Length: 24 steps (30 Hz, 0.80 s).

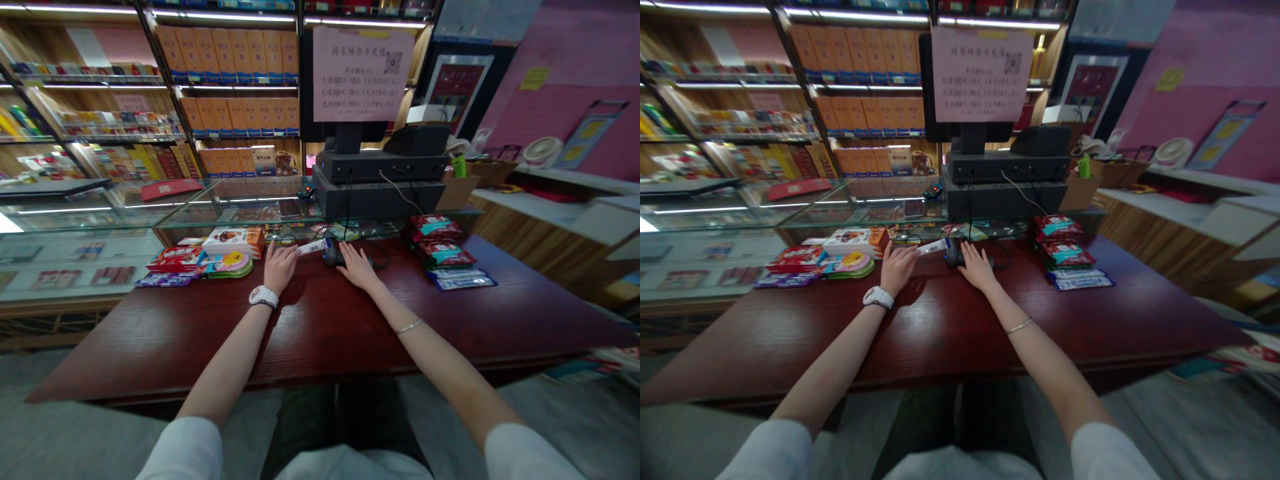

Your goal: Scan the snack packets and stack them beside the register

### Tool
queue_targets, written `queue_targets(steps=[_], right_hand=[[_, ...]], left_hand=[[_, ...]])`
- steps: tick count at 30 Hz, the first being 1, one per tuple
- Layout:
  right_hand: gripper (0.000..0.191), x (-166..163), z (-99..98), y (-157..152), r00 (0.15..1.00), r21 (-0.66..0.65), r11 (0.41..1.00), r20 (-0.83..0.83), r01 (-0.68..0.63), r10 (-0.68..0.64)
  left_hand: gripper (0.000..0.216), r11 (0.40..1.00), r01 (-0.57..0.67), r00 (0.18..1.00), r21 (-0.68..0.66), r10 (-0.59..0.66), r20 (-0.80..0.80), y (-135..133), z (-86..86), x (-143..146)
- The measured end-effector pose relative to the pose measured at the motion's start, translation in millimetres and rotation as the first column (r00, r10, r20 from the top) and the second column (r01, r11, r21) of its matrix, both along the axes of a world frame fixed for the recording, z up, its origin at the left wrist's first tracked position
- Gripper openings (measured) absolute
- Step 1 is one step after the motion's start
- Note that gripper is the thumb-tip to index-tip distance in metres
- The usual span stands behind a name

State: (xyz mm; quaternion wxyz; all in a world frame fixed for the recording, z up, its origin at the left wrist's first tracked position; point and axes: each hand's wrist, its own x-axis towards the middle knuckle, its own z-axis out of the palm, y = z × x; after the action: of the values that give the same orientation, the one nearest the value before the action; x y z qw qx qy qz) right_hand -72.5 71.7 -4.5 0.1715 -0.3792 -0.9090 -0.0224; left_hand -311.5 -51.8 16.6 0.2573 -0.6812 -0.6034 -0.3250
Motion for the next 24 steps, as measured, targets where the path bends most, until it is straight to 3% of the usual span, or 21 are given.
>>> queue_targets(steps=[16, 24], right_hand=[[0.065, 20.7, 8.0, -6.5, 0.986, -0.096, 0.981, 0.0, -0.166, 0.166], [0.053, 22.2, 17.6, -12.0, 0.985, -0.106, 0.981, -0.064, -0.164, 0.158]], left_hand=[[0.023, 1.0, -0.004, 1.0, 0.008, 0.003, 0.017, -0.9, -0.3, -0.1], [0.024, 1.0, -0.024, 0.999, 0.003, 0.024, 0.045, -2.5, 2.5, -3.5]])
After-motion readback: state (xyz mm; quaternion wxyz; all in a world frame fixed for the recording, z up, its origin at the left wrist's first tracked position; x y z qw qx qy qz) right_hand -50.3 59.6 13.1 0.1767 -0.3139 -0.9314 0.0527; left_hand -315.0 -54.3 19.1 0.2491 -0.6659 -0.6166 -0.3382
